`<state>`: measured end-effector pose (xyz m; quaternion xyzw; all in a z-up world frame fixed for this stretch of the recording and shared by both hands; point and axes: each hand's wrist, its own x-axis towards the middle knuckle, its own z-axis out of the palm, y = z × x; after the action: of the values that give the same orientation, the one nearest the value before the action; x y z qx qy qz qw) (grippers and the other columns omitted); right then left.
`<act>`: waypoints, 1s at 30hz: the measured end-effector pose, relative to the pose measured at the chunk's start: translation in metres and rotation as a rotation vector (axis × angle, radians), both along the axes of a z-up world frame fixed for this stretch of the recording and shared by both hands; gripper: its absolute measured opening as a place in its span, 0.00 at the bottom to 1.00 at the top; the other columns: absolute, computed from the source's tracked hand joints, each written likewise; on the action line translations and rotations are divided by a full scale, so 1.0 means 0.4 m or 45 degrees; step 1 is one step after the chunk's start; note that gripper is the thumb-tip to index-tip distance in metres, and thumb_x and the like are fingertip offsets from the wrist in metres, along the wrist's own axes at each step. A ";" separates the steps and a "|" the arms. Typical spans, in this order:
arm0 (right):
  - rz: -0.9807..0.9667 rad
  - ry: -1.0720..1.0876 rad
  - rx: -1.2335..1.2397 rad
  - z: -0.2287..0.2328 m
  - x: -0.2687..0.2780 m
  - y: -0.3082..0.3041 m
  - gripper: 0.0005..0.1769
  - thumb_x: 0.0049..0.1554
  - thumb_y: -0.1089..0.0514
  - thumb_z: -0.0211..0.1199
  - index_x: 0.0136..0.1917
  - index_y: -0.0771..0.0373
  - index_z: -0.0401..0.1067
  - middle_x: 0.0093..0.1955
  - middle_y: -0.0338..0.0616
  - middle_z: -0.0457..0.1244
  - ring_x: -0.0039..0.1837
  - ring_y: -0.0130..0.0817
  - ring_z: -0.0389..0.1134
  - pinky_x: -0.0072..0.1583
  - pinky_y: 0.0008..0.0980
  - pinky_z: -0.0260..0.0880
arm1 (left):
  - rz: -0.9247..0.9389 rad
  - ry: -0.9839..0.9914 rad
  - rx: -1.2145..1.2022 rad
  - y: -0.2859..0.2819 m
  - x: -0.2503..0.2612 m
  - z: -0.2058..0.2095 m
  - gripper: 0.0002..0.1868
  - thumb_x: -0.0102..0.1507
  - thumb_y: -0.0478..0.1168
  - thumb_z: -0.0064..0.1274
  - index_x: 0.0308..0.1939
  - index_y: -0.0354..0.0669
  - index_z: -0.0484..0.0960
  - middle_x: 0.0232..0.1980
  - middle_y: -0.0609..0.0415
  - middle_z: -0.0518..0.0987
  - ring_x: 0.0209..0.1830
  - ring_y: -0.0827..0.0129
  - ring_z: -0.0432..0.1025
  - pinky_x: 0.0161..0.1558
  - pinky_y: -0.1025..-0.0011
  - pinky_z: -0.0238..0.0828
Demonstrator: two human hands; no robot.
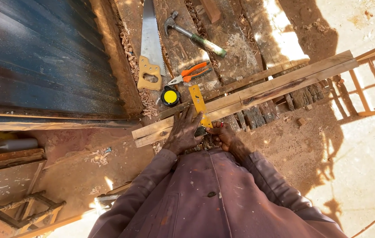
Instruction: Measuring a wooden board with a tape measure and marking it with a square and pencil for cutting.
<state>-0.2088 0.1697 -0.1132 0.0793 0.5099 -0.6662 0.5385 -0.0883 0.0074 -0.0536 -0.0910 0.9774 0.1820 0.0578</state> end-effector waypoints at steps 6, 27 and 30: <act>0.013 0.019 -0.009 0.005 -0.001 -0.006 0.09 0.51 0.68 0.73 0.40 0.64 0.72 0.23 0.41 0.57 0.20 0.22 0.53 0.21 0.19 0.49 | 0.040 -0.052 0.061 -0.001 -0.006 -0.009 0.53 0.55 0.55 0.64 0.80 0.46 0.58 0.81 0.29 0.49 0.81 0.36 0.46 0.74 0.33 0.37; -0.012 0.176 0.046 0.063 -0.097 0.107 0.23 0.61 0.49 0.45 0.50 0.70 0.71 0.44 0.60 0.71 0.30 0.24 0.53 0.30 0.22 0.51 | 0.119 -0.206 0.071 0.014 -0.034 0.020 0.53 0.53 0.54 0.64 0.80 0.49 0.58 0.81 0.33 0.49 0.82 0.37 0.44 0.77 0.34 0.36; 0.021 0.481 0.139 0.082 -0.075 0.105 0.28 0.66 0.45 0.45 0.48 0.68 0.79 0.41 0.57 0.72 0.37 0.36 0.72 0.39 0.30 0.72 | 0.139 -0.213 0.083 0.018 -0.031 0.015 0.53 0.54 0.54 0.63 0.80 0.49 0.56 0.81 0.33 0.48 0.82 0.37 0.42 0.78 0.34 0.36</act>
<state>-0.2386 0.2117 -0.0806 -0.0222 0.6380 -0.6361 0.4334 -0.1009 0.0146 -0.0477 -0.1570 0.9562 0.2084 0.1323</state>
